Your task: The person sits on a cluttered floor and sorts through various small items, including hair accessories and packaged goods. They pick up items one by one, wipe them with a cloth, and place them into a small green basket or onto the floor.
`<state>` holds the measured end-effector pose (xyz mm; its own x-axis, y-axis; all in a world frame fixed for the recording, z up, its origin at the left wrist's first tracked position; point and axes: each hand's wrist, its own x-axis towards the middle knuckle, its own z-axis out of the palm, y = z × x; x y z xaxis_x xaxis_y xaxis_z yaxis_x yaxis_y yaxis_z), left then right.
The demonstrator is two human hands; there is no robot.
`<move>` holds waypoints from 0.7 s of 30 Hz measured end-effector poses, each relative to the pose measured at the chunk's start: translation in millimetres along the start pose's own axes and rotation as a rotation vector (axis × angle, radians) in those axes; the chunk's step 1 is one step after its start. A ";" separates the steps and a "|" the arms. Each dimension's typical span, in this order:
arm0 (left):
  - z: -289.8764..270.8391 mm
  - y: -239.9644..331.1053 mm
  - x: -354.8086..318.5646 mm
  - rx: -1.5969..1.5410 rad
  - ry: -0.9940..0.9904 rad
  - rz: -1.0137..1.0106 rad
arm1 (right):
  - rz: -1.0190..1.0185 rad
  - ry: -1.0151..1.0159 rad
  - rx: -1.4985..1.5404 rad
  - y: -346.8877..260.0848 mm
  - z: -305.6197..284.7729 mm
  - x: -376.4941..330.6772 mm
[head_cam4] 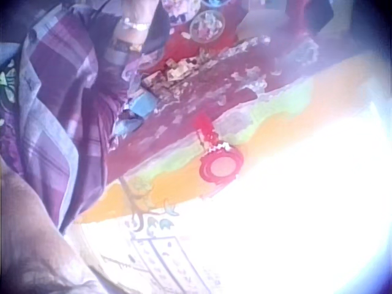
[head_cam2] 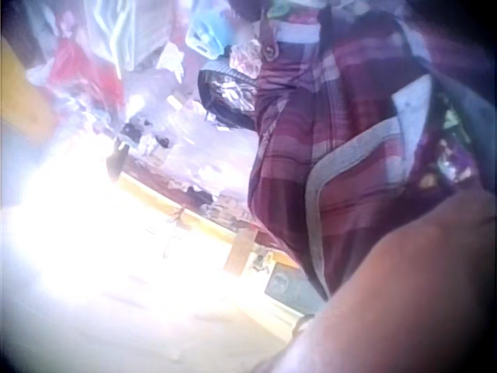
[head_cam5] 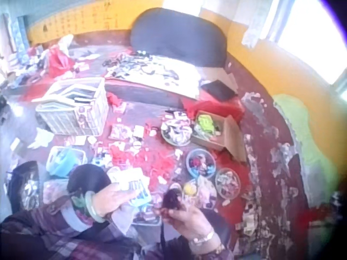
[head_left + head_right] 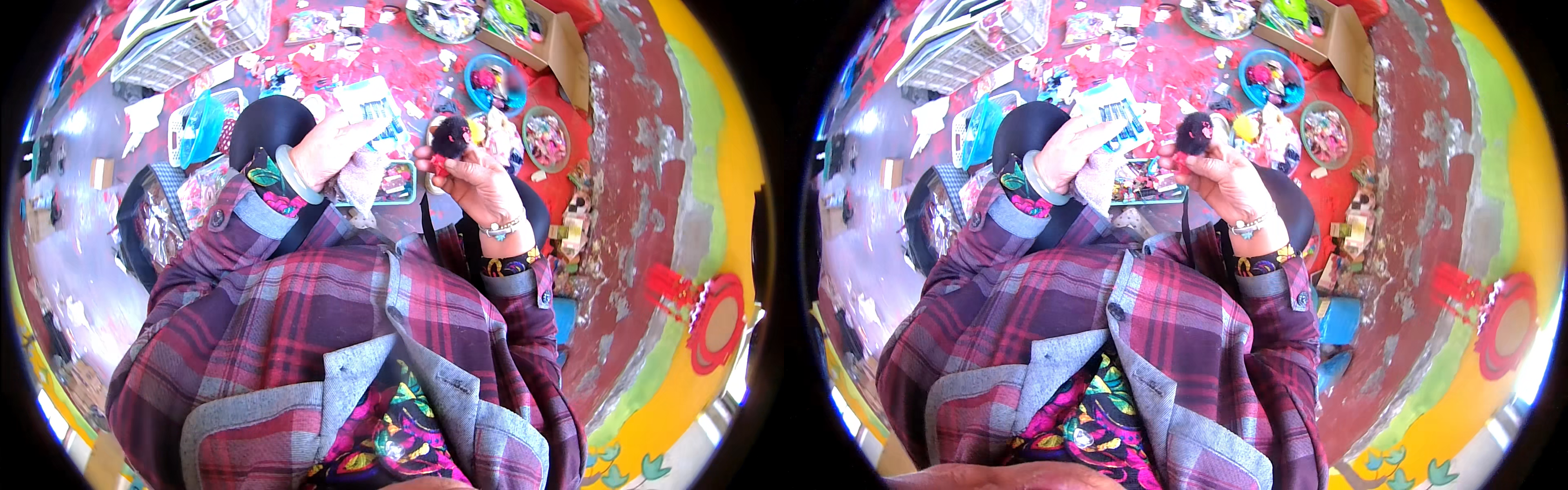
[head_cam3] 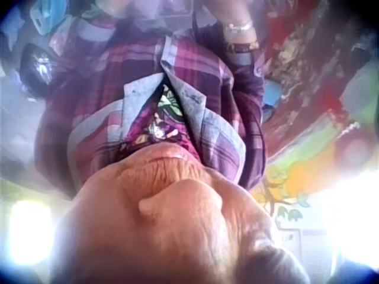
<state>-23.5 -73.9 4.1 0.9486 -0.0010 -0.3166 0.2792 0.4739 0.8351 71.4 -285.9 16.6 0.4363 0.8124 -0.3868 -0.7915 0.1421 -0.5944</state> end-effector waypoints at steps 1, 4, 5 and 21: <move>4.8 2.8 0.6 -0.044 -0.011 -0.015 | -0.017 0.001 0.014 0.6 -1.9 -5.7; 7.3 2.3 6.2 -0.078 -0.016 -0.054 | -0.079 0.084 0.011 -0.6 -2.7 -17.8; 7.5 2.9 9.0 -0.073 -0.011 -0.064 | -0.106 0.078 -0.027 -7.0 -4.5 -22.5; 12.7 -5.8 28.8 0.091 0.106 -0.147 | -0.818 0.662 -0.159 -63.1 -158.2 -142.1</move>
<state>4.1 -87.9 -4.1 0.8767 0.0305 -0.4801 0.4308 0.3944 0.8117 127.0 -499.7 -2.5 0.9940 0.0275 -0.1061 -0.1083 0.3917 -0.9137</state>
